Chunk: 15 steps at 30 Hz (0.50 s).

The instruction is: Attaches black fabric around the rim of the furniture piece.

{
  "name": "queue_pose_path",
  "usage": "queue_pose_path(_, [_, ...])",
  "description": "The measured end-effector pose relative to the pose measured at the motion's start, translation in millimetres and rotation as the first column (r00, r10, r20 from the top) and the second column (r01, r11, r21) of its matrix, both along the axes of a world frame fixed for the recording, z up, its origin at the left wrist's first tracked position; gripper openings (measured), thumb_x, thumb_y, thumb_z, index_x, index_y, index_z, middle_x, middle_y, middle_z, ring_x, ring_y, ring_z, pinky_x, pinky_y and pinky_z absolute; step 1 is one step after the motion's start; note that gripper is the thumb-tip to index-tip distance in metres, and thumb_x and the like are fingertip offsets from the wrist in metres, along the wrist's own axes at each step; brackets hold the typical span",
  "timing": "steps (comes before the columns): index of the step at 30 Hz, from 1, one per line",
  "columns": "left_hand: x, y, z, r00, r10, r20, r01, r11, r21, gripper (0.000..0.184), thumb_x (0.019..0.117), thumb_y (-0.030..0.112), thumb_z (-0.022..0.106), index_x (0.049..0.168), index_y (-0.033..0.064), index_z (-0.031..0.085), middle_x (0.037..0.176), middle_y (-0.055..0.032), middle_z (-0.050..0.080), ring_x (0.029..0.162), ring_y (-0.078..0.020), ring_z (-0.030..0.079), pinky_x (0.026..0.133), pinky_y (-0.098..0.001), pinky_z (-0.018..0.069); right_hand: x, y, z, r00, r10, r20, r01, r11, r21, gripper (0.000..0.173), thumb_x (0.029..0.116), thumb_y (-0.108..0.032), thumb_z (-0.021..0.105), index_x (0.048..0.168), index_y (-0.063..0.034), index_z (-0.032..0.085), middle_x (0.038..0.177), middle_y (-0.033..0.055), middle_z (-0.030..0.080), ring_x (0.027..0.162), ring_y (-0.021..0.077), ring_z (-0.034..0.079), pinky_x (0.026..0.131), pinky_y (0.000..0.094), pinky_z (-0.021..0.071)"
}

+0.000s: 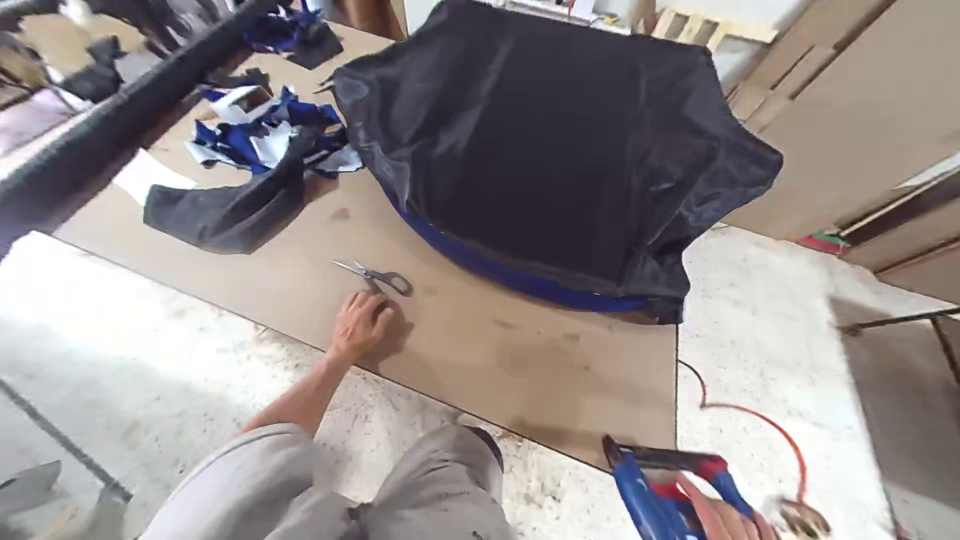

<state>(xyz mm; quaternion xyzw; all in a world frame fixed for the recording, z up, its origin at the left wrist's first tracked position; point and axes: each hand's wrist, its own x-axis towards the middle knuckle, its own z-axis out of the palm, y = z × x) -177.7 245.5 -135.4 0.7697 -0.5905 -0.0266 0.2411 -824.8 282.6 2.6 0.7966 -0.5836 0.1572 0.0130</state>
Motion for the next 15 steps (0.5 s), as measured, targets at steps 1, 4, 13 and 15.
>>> queue_pose_path(1, [-6.8,3.0,6.0,0.996,0.063,-0.057,-0.066,0.997,-0.048,0.058,0.1007,0.050,0.044,0.129,0.0039,0.064,0.122,-0.0204,0.068,0.114,-0.0347,0.066,0.098,-0.0549,0.0533,-8.2,-27.5,0.2,0.996,0.091,0.012,-0.091,0.996,-0.002,0.046,0.0797,-0.025,0.069,0.122,-0.0077,0.074,0.101,0.0183,0.073,0.101,0.0414,0.067,0.109,0.0683,0.0350])
queue_pose_path(4, [-51.6,-27.5,41.4,0.742,0.507,-0.439,-0.563,0.826,0.003,0.076,0.1010,0.047,0.057,0.156,-0.0009,0.033,0.141,-0.0289,0.056,0.123,-0.0403,0.061,0.104,-0.0554,0.0504,-33.6,-98.1,-4.1,0.969,0.246,-0.022,-0.247,0.962,-0.116,0.037,0.0832,-0.023,0.062,0.116,-0.0184,0.078,0.098,0.0080,0.074,0.101,0.0318,0.069,0.109,0.0658,0.0373])
queue_pose_path(13, [-128.2,-136.1,-17.0,0.660,0.745,-0.097,-0.735,0.667,0.120,0.069,0.1006,0.052,0.041,0.160,0.0169,0.037,0.166,-0.0191,0.032,0.147,-0.0453,0.037,0.113,-0.0710,0.0334,-194.8,-233.9,-8.7,0.909,0.412,-0.070,-0.406,0.910,0.086,0.043,0.0837,-0.015,0.062,0.125,-0.0232,0.074,0.108,0.0035,0.075,0.107,0.0245,0.070,0.108,0.0546,0.0437])
queue_pose_path(15, [-161.5,-128.2,-11.4,0.692,0.701,0.173,-0.707,0.707,-0.035,0.062,0.1042,0.041,0.037,0.153,0.0038,0.045,0.154,-0.0281,0.045,0.133,-0.0475,0.053,0.102,-0.0658,0.0465,-255.1,-250.1,-25.4,0.941,0.336,0.037,-0.337,0.923,0.185,0.047,0.0823,-0.026,0.064,0.128,-0.0194,0.073,0.115,0.0064,0.075,0.109,0.0279,0.070,0.098,0.0545,0.0528])
